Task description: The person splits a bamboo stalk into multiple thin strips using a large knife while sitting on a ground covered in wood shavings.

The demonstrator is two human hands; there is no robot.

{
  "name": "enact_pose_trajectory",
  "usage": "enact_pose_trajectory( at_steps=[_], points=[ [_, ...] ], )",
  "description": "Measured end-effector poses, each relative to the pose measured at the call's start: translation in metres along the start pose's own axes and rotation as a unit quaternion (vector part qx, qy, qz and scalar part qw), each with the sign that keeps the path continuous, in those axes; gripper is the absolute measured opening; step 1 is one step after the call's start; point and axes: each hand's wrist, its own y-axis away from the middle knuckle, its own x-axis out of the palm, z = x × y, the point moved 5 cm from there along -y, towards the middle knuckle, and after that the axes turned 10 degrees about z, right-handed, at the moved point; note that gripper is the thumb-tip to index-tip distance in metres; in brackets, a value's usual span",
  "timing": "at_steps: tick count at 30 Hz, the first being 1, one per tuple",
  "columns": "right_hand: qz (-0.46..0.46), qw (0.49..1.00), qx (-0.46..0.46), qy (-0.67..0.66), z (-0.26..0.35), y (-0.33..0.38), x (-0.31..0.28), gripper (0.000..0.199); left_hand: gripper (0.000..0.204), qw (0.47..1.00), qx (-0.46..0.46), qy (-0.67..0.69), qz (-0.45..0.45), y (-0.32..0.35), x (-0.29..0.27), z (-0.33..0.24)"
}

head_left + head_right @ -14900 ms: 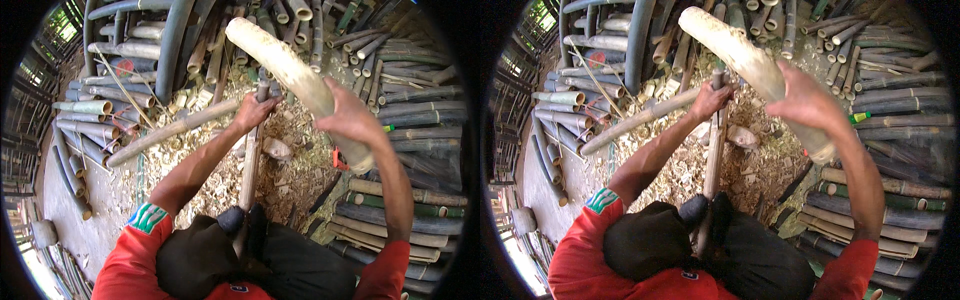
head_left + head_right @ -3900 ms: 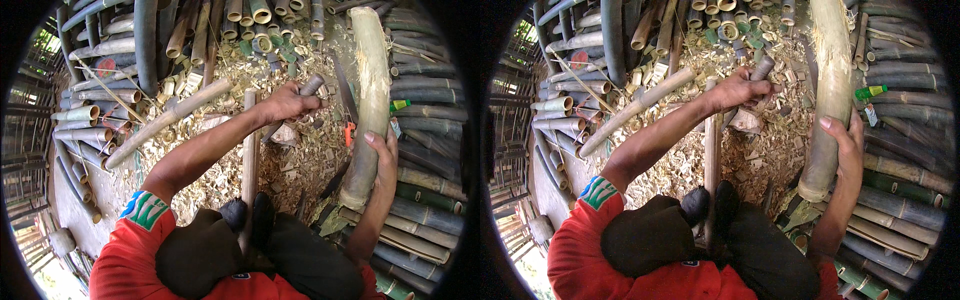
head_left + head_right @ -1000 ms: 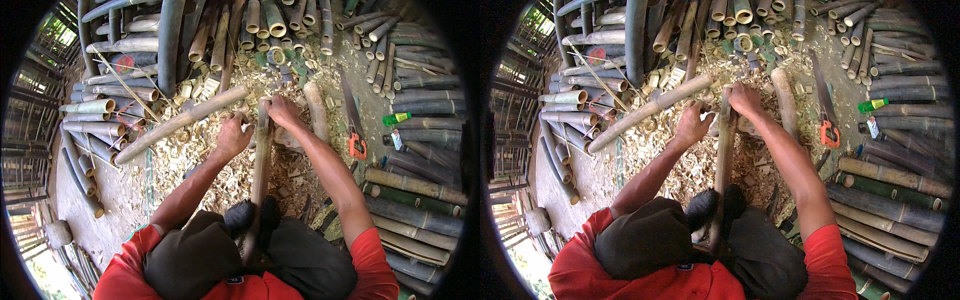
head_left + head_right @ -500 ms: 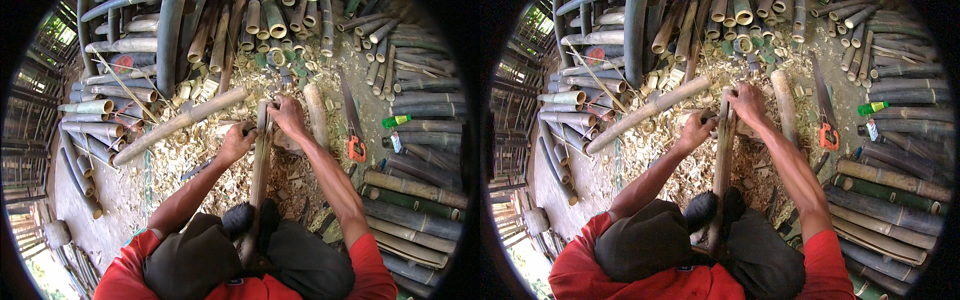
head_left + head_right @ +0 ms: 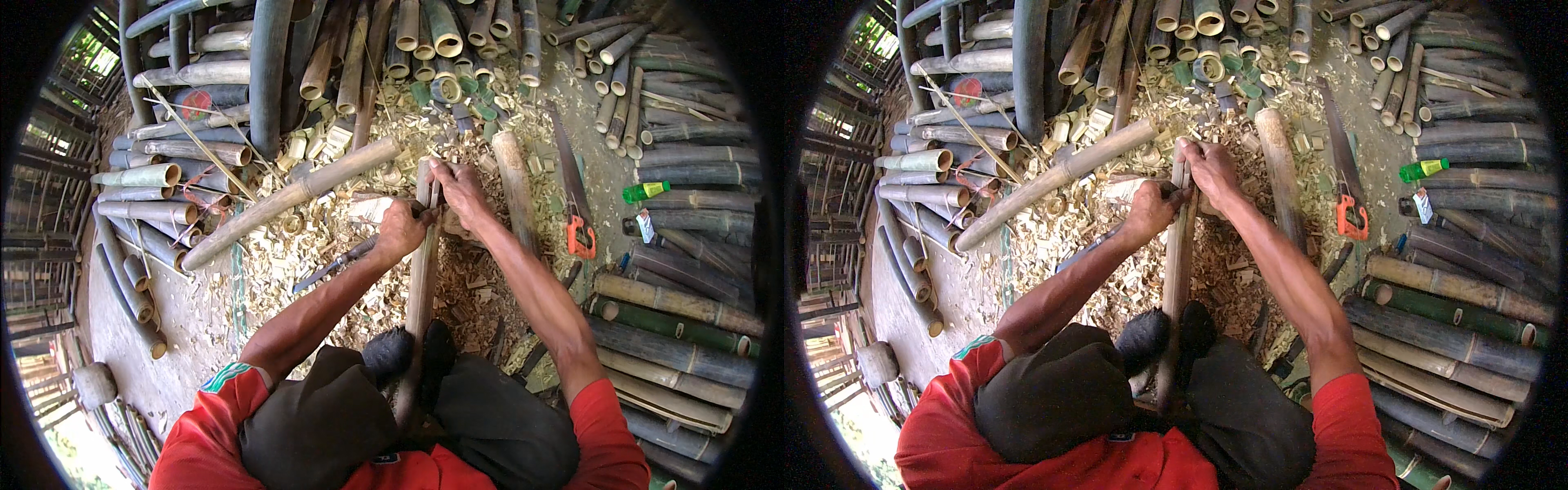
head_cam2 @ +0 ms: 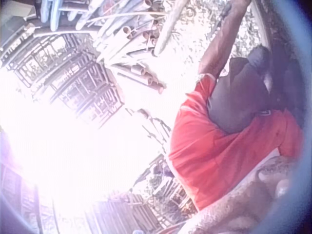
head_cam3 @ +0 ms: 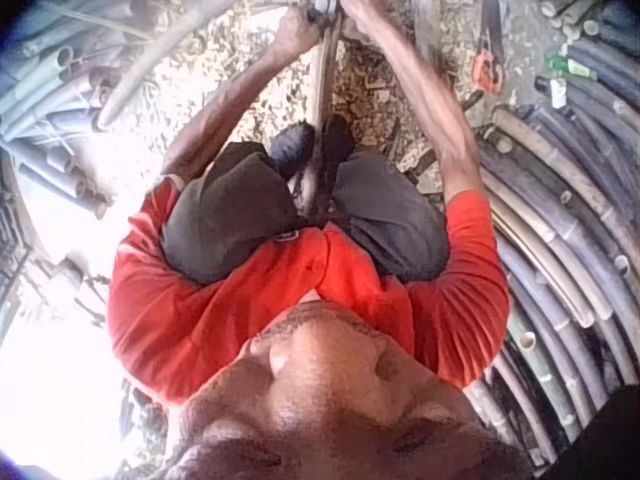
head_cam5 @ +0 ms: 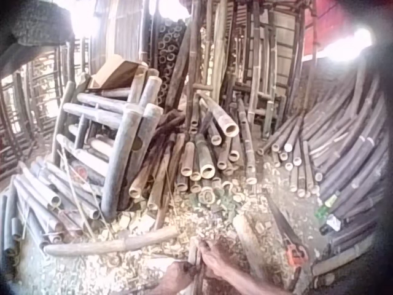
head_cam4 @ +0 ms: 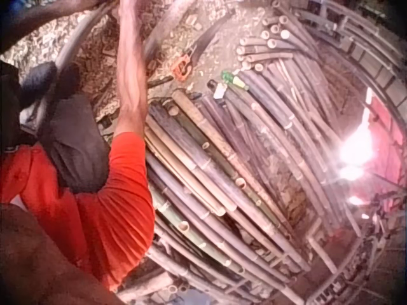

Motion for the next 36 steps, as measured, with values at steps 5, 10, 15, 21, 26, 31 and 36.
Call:
enact_pose_trajectory(
  at_steps=[5,10,15,21,26,31,36],
  points=[
    [-0.017,0.995,-0.093,0.033,0.019,0.028,-0.012,0.048,0.046,0.998,0.057,-0.038,-0.01,0.022,0.004,-0.011],
    [-0.064,0.984,-0.165,0.028,0.033,0.039,-0.013,0.05,0.056,1.0,0.02,0.009,0.009,0.033,0.014,-0.013],
    [-0.042,0.993,-0.106,-0.032,0.032,0.04,-0.013,0.051,0.057,0.999,0.025,0.044,0.003,0.037,0.02,-0.02],
    [-0.009,0.995,-0.095,-0.008,0.093,0.088,-0.015,0.05,0.054,0.994,0.036,0.106,0.005,0.084,0.008,-0.046],
    [0.029,0.989,-0.14,-0.044,0.09,0.086,-0.029,0.048,0.047,0.994,0.106,0.022,0.014,0.083,0.004,-0.055],
    [0.083,0.995,-0.003,-0.047,0.041,0.053,-0.044,0.041,0.022,0.988,0.119,-0.089,0.035,0.04,0.001,-0.024],
    [0.142,0.972,0.136,-0.127,-0.004,0.064,-0.04,0.033,0.026,0.984,0.105,-0.141,-0.029,-0.026,-0.026,-0.032]
  ],
)
